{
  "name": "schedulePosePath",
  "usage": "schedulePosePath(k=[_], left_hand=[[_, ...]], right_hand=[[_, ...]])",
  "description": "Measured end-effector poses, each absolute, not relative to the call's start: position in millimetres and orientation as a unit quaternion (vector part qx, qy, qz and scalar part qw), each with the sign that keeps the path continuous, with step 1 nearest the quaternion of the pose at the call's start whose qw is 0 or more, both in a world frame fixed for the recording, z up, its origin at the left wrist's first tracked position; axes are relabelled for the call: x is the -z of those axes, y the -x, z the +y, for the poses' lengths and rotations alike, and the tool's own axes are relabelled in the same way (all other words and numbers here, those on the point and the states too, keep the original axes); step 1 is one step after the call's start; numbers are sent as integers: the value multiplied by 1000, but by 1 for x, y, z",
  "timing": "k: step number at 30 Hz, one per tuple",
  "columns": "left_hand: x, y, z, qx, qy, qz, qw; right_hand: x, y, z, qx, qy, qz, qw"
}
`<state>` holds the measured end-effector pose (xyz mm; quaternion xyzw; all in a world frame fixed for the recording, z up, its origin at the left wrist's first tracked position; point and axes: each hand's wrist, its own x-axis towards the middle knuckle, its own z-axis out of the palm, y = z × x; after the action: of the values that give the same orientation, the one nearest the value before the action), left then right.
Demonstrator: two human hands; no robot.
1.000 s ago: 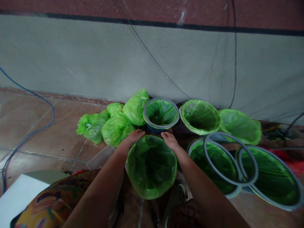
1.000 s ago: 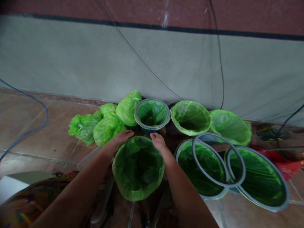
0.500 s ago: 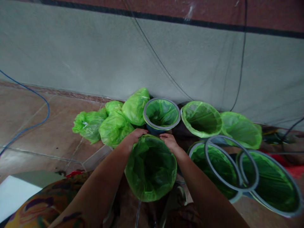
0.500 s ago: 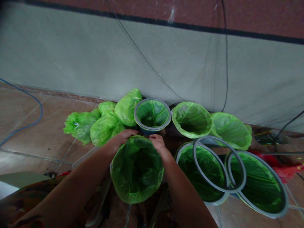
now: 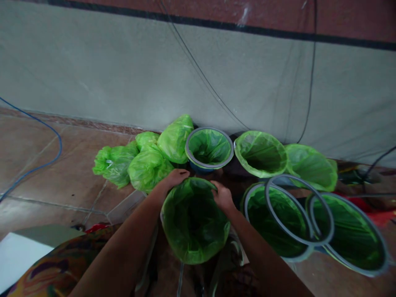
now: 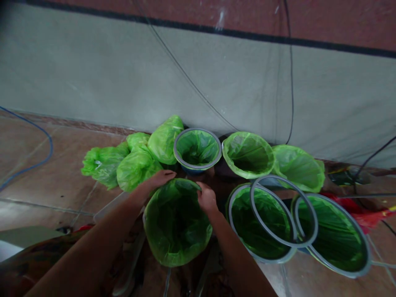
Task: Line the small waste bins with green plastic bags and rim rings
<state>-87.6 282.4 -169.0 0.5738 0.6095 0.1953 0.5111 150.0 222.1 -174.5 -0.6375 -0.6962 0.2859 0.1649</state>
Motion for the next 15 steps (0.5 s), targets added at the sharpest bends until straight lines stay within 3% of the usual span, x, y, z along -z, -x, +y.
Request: schedulePosePath(k=[8, 12, 15], left_hand=[[166, 78, 242, -105, -732, 616, 270], [164, 79, 224, -94, -767, 611, 174], [158, 81, 219, -108, -778, 601, 148]], right_hand=[[170, -142, 203, -192, 704, -683, 24], [169, -142, 196, -194, 727, -659, 13], [163, -143, 190, -193, 725, -659, 54]])
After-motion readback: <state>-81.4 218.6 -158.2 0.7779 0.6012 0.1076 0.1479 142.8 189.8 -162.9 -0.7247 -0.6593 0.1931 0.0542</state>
